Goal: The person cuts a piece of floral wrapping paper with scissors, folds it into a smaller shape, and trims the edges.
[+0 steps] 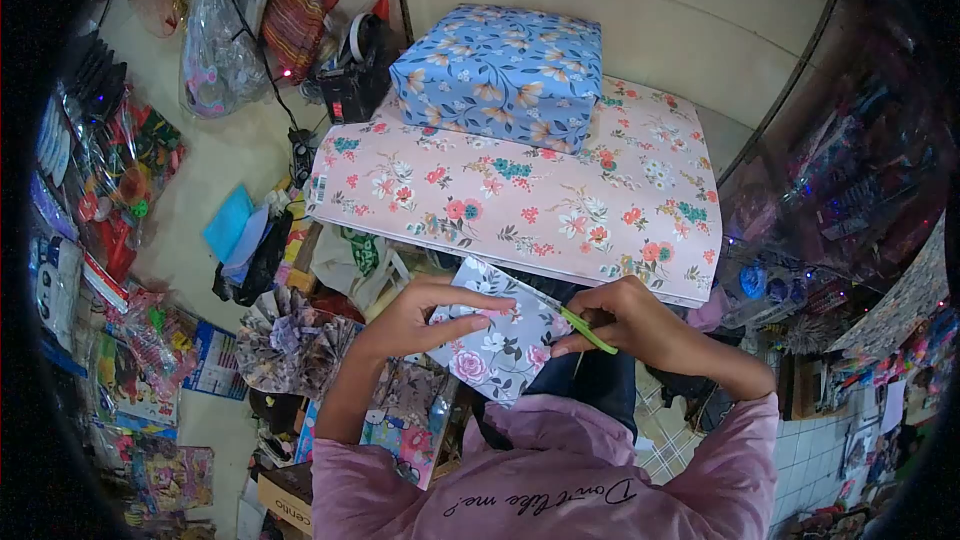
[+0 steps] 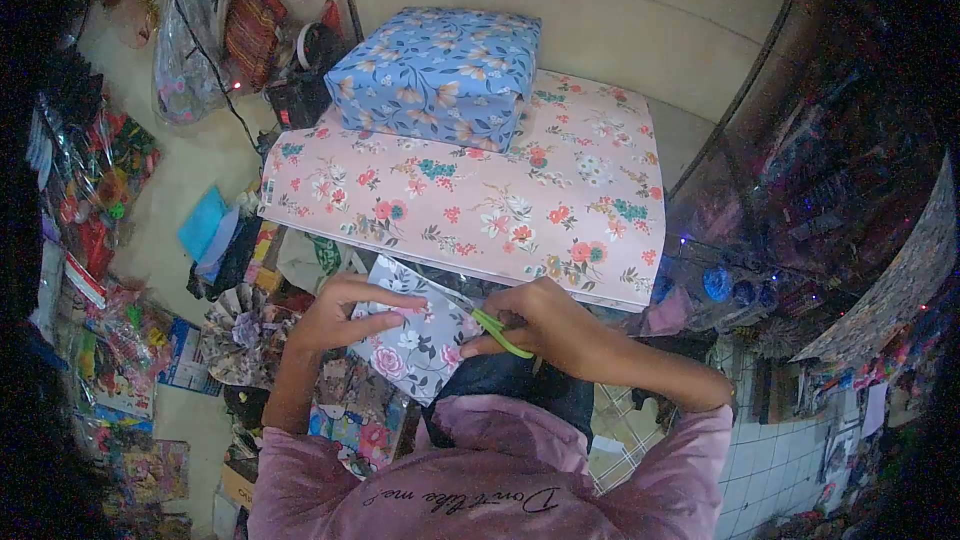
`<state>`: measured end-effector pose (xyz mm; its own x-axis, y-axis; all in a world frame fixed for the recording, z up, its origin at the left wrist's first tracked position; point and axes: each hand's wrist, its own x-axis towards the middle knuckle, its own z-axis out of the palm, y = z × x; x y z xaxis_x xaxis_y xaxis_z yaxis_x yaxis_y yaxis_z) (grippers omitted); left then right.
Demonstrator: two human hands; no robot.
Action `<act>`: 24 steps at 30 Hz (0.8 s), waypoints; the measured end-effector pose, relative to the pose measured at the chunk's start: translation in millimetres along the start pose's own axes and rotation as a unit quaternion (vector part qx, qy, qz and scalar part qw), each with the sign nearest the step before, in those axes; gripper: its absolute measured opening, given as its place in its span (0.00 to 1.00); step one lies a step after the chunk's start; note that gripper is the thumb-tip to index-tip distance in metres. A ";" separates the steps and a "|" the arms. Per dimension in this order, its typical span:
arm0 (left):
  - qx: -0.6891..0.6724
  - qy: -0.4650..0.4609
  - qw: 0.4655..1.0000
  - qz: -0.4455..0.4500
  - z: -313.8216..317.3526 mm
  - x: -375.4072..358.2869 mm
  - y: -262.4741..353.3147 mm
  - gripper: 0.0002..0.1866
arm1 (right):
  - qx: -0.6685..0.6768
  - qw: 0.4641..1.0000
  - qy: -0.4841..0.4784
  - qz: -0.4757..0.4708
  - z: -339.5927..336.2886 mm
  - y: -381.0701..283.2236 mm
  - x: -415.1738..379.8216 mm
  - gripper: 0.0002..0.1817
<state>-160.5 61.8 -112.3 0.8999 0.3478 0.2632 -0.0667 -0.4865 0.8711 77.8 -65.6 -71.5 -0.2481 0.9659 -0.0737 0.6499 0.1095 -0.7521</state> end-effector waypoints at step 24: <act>-0.041 -0.025 0.998 0.030 10.1 0.2 -13.9 0.15 | 0.005 1.000 -0.014 -0.014 10.1 11.1 11.5 0.17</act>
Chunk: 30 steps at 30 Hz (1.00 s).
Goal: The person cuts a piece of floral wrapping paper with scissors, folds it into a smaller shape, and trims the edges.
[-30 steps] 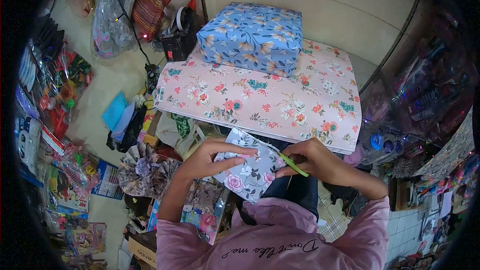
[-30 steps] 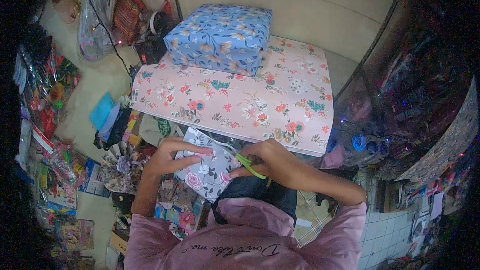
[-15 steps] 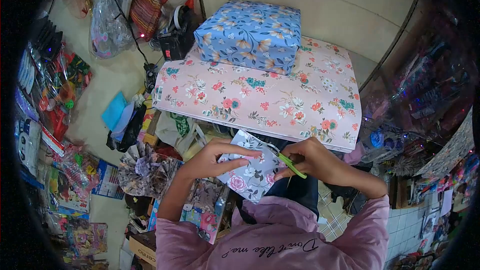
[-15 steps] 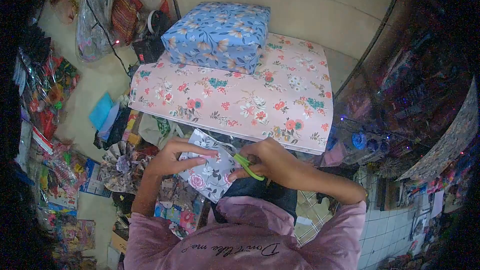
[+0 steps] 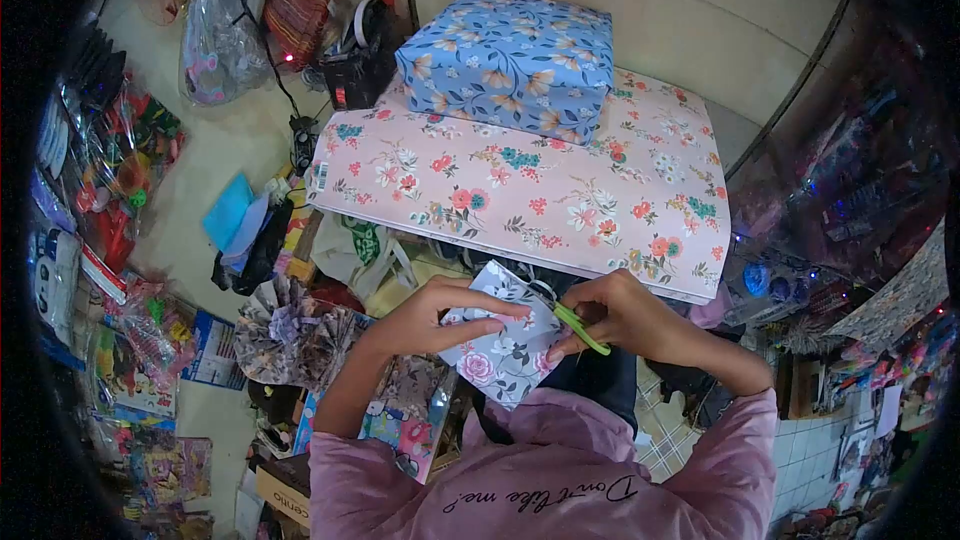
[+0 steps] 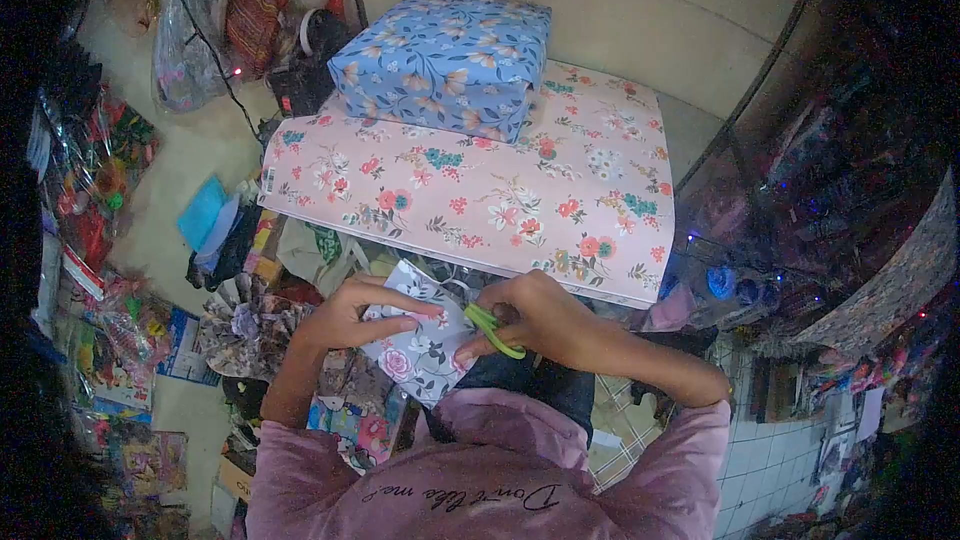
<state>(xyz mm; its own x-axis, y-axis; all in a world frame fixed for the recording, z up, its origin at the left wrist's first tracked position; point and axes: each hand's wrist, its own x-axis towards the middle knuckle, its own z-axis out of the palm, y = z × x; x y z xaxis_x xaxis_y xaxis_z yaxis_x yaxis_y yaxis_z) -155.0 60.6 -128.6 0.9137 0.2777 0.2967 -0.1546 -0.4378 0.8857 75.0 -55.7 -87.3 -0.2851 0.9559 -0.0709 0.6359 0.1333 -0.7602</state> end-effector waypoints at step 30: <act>0.008 0.010 1.000 -0.027 4.8 -18.6 -13.4 0.15 | 0.019 1.000 -0.004 -0.009 25.2 2.8 25.3 0.24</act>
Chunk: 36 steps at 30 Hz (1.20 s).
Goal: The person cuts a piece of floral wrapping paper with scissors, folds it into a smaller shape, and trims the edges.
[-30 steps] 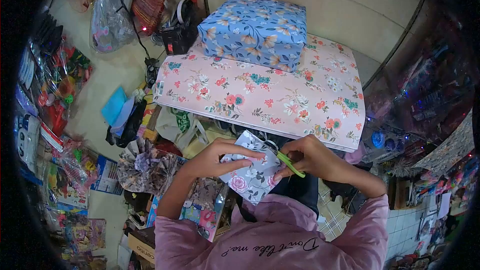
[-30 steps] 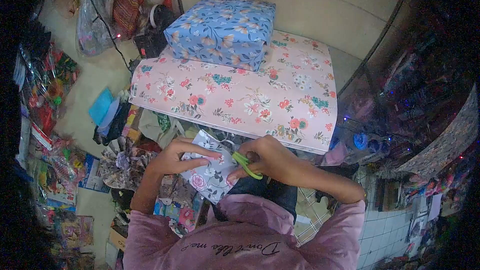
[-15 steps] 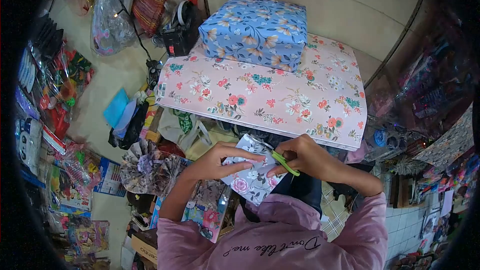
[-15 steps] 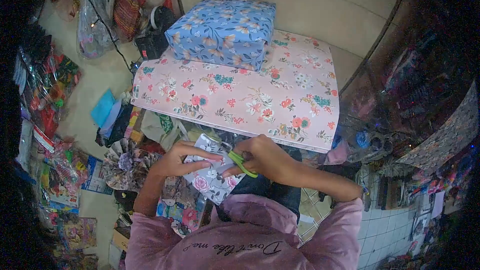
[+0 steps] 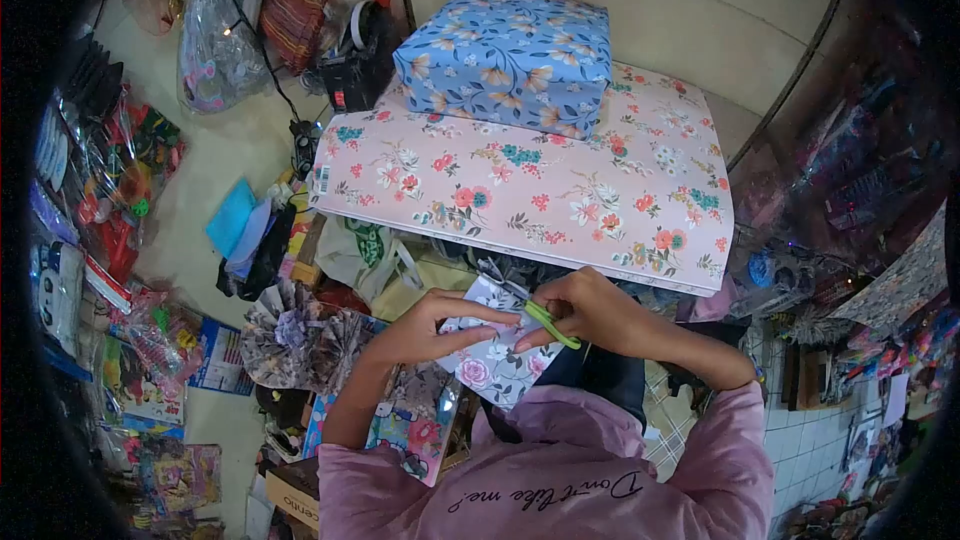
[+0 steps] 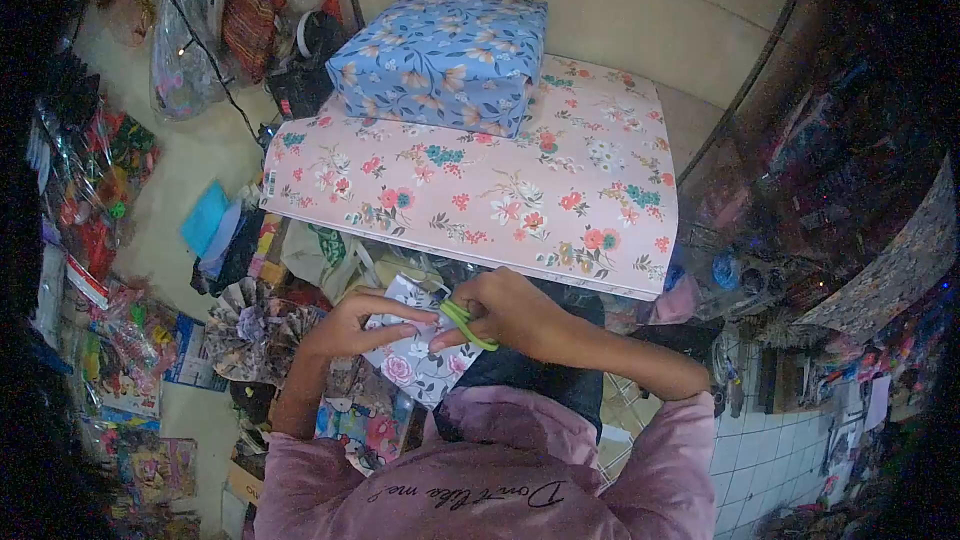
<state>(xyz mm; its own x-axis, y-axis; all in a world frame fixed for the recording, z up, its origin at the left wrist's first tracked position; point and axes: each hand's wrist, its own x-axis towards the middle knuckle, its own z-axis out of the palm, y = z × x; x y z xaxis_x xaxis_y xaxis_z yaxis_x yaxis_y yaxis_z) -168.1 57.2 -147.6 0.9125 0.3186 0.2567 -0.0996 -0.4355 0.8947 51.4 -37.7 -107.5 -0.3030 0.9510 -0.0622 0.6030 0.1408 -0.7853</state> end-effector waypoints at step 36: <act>0.059 0.139 0.988 0.024 -6.2 27.1 45.1 0.15 | -0.146 0.972 0.165 -0.081 -77.2 -35.5 -70.2 0.36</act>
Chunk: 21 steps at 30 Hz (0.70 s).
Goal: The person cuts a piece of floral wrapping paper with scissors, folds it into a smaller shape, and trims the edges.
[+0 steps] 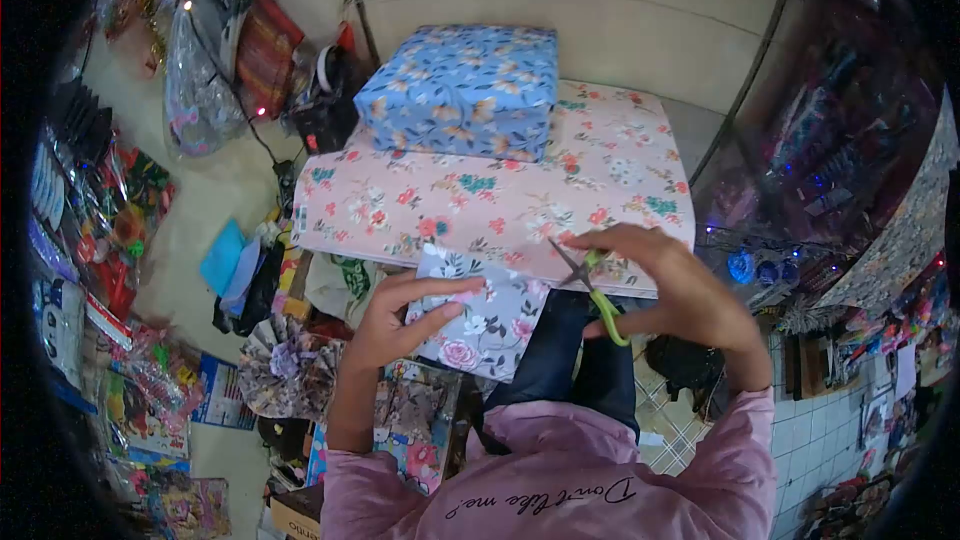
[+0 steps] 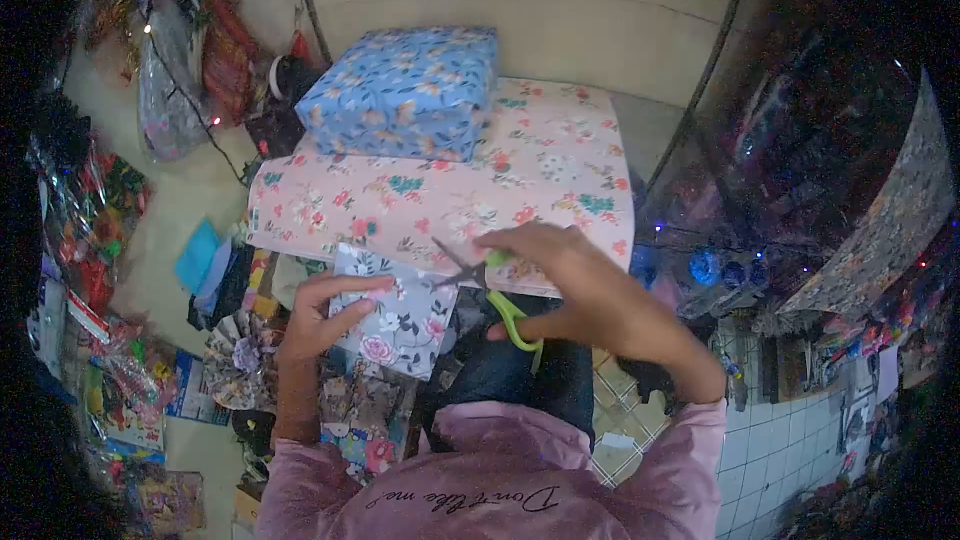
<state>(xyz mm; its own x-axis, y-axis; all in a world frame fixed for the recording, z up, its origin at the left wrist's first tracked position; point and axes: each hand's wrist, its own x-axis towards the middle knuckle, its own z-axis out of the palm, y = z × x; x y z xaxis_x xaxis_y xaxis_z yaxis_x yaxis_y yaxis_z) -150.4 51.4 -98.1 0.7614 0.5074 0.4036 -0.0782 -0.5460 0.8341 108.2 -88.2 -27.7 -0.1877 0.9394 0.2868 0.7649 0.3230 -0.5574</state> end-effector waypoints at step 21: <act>-0.100 0.098 0.986 0.090 60.3 161.5 -1.3 0.39 | -0.265 0.955 -0.028 0.129 -111.1 143.0 -1.4 0.23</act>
<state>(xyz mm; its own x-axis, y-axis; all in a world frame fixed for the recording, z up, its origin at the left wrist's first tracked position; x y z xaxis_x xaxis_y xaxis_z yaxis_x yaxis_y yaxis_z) 11.4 93.9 -56.6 0.5862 0.5433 0.6010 -0.3410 -0.5074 0.7914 286.3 -56.1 -21.2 0.0288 0.9893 0.1432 0.9918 -0.0104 -0.1277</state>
